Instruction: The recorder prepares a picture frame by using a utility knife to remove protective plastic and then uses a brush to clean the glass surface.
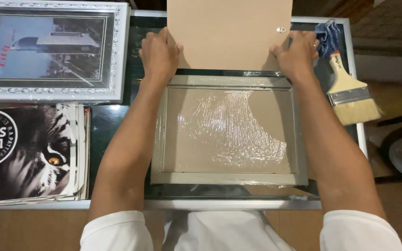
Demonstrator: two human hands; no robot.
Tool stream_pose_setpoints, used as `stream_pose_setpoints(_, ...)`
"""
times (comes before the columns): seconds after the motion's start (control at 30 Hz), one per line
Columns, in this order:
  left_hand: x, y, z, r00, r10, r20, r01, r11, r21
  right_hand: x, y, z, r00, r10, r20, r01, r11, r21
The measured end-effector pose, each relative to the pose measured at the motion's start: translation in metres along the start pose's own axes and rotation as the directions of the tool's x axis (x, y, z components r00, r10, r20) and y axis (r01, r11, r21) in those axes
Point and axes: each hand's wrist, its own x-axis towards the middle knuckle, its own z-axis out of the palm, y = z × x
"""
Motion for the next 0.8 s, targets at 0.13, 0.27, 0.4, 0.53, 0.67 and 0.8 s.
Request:
stream_pose_setpoints(0.13, -0.001, -0.012, 0.014, 1.000, -0.012, 0.005, 0.012, 0.999, 0.039, -0.005, -0.001, 0.000, 0.998, -0.018, 0.062, 0.020, 0.999, -0.025)
stream_pose_setpoints(0.27, -0.012, -0.013, 0.001, 0.993, 0.100, -0.070, -0.097, 0.994, 0.045, -0.024, -0.007, -0.019, 0.980, -0.198, -0.016, 0.197, 0.980, -0.038)
stream_pose_setpoints(0.4, -0.059, 0.013, -0.077, 0.962, 0.239, 0.132, -0.234, 0.971, -0.051, -0.085, -0.069, -0.109, 0.965, -0.131, 0.227, 0.122, 0.991, 0.056)
stream_pose_setpoints(0.53, -0.125, 0.039, -0.141, 0.884, 0.163, 0.438, -0.146, 0.987, -0.073, -0.148, -0.095, -0.154, 0.717, 0.048, 0.696, 0.027, 0.995, -0.096)
stream_pose_setpoints(0.67, -0.163, 0.034, -0.127, 0.604, -0.095, 0.791, -0.242, 0.924, 0.296, -0.187, -0.114, -0.148, 0.518, 0.131, 0.845, 0.180, 0.949, -0.258)
stream_pose_setpoints(0.8, -0.163, 0.025, -0.094, 0.494, -0.058, 0.868, -0.331, 0.910, 0.250, -0.190, -0.121, -0.140, 0.496, 0.040, 0.867, 0.207, 0.965, -0.163)
